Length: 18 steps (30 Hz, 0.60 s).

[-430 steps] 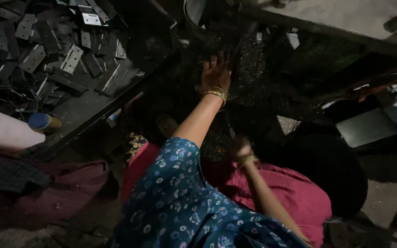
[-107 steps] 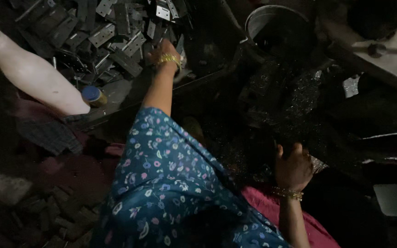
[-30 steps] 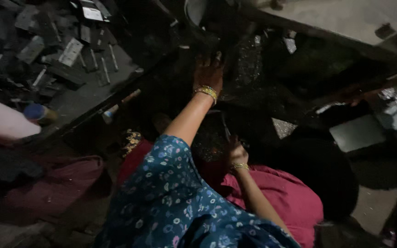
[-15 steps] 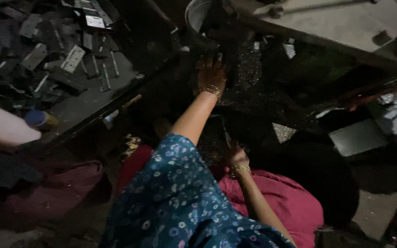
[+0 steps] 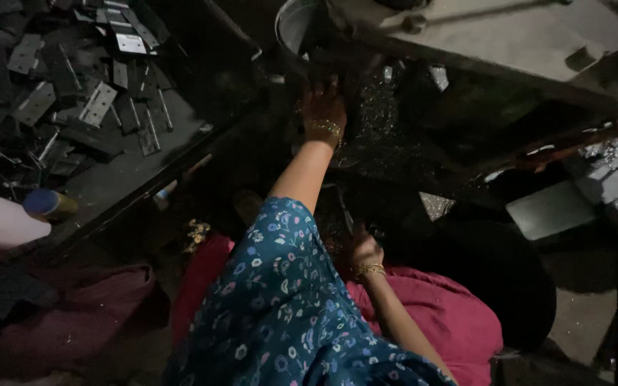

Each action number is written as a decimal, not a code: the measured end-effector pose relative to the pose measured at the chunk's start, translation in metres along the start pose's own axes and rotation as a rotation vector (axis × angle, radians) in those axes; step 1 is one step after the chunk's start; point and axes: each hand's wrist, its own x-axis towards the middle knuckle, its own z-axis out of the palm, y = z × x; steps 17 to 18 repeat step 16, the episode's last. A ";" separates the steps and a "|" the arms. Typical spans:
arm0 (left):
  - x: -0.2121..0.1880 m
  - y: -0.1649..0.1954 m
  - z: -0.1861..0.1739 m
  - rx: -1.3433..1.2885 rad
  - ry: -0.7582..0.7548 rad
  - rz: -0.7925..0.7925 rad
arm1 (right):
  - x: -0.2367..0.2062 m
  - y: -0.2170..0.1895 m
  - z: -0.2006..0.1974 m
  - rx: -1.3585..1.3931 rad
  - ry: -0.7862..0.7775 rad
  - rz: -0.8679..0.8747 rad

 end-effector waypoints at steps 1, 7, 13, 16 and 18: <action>-0.003 -0.002 0.000 -0.051 0.048 -0.022 | 0.005 -0.005 -0.009 -0.046 0.013 -0.044; -0.037 -0.014 -0.002 -0.100 0.131 0.152 | 0.017 -0.041 -0.079 -0.105 0.314 -0.159; -0.076 -0.037 -0.004 -0.240 -0.019 0.460 | 0.006 -0.063 -0.104 -0.043 0.181 -0.096; -0.077 -0.023 -0.016 -0.240 0.296 0.209 | 0.008 -0.057 -0.100 -0.036 -0.006 0.008; -0.077 -0.023 -0.016 -0.240 0.296 0.209 | 0.008 -0.057 -0.100 -0.036 -0.006 0.008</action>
